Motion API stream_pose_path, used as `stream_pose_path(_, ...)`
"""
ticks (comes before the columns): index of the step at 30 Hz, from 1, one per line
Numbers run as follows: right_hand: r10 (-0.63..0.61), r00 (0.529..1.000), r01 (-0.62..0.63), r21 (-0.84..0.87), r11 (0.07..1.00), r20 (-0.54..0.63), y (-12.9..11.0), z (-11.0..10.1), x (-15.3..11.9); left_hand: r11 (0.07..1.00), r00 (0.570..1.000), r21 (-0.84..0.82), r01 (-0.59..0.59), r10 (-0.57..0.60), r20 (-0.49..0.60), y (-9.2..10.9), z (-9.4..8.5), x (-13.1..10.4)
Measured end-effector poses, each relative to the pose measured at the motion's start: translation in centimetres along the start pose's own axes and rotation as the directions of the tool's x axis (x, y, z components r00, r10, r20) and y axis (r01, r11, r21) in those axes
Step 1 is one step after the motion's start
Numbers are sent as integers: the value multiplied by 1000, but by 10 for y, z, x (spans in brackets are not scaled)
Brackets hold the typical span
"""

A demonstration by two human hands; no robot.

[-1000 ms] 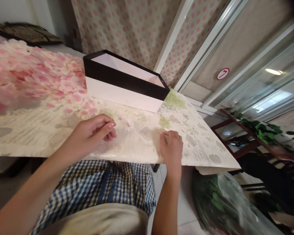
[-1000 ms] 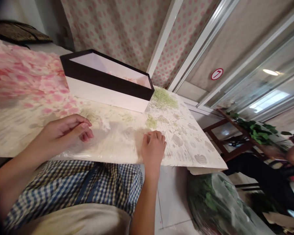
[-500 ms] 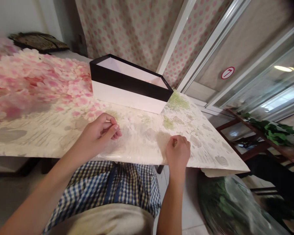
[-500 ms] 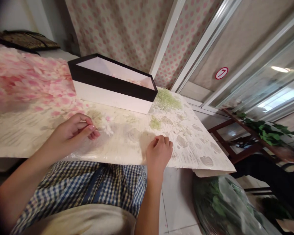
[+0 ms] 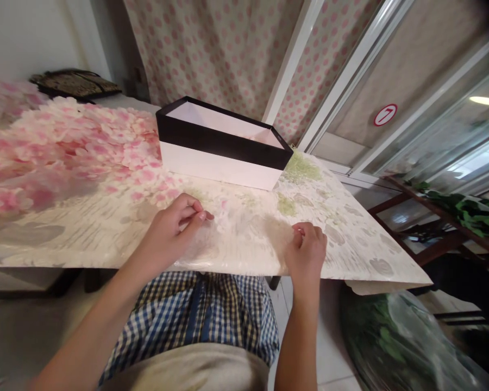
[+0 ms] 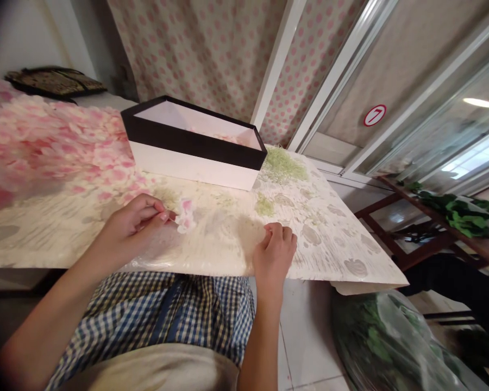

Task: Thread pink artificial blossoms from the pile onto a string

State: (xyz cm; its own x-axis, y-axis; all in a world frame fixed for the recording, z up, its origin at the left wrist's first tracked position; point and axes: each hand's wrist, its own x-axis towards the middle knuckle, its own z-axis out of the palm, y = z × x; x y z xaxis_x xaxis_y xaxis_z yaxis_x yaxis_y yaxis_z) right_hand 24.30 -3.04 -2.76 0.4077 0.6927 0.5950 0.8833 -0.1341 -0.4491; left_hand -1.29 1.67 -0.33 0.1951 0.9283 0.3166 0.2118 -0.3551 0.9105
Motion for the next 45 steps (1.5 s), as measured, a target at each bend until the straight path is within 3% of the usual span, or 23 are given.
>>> stream_pose_path(5, -105, 986, 126, 167, 978, -127, 1, 1, 0, 999, 1000, 35, -23, 23, 11, -2, 0, 0)
stream_pose_path(10, -156, 970, 188, 170, 967, -185, 2, 1, 1, 992, 998, 121, -36, 30, 47, -2, -2, -2)
stream_pose_path(20, -166, 972, 196, 188, 962, -165, 3, 1, 1, 987, 996, 155, -50, 37, 83, 4, -1, 0)
stream_pose_path(32, -142, 983, 165, 223, 961, -117, 1, -1, 2, 989, 998, 142, -50, 44, 46, 2, 1, 0)
stream_pose_path(38, -185, 973, 214, 224, 951, -141, 6, 2, 2, 977, 997, 206, -50, 35, 76, 2, -2, -2)
stream_pose_path(45, -140, 984, 160, 196, 967, -112, 5, 3, -1, 988, 993, 156, -14, -5, 121, 3, -2, -5)
